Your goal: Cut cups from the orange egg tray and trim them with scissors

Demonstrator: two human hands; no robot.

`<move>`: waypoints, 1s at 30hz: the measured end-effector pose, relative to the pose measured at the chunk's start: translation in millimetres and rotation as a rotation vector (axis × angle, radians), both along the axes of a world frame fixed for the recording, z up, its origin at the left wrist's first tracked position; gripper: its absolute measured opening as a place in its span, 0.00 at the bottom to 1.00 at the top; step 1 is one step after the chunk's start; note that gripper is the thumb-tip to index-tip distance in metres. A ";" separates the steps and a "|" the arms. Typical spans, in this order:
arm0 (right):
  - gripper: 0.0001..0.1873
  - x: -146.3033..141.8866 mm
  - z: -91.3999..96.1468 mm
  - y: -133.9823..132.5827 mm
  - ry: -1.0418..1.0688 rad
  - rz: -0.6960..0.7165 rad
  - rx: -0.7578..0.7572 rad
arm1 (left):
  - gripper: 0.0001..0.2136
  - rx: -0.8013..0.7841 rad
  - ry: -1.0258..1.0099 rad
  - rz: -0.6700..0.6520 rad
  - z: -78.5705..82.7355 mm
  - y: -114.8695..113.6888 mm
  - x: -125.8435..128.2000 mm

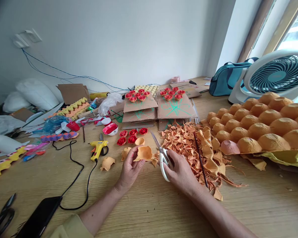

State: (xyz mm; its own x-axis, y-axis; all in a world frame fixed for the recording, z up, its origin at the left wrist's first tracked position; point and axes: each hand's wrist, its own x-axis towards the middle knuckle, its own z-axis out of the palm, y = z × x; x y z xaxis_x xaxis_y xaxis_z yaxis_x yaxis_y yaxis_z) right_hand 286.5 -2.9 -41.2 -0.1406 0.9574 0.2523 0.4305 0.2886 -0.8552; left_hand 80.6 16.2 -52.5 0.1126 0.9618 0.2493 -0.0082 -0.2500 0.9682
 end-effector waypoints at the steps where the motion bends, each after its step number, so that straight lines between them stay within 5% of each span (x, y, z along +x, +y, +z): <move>1: 0.09 0.2 -1.6 1.0 0.016 0.005 -0.007 | 0.23 -0.008 0.001 0.016 -0.9 0.6 -0.6; 11: 0.20 -12.4 -4.4 -2.3 0.603 0.113 -0.296 | 0.23 -0.011 0.048 -0.245 -3.4 -12.7 5.7; 24: 0.21 -13.0 -10.8 -2.2 0.603 0.061 -0.269 | 0.26 0.399 0.421 -0.243 3.0 -10.0 1.1; 30: 0.16 -10.3 -9.1 -3.2 0.439 0.100 -0.203 | 0.25 0.288 0.302 -0.199 -1.9 -8.5 2.9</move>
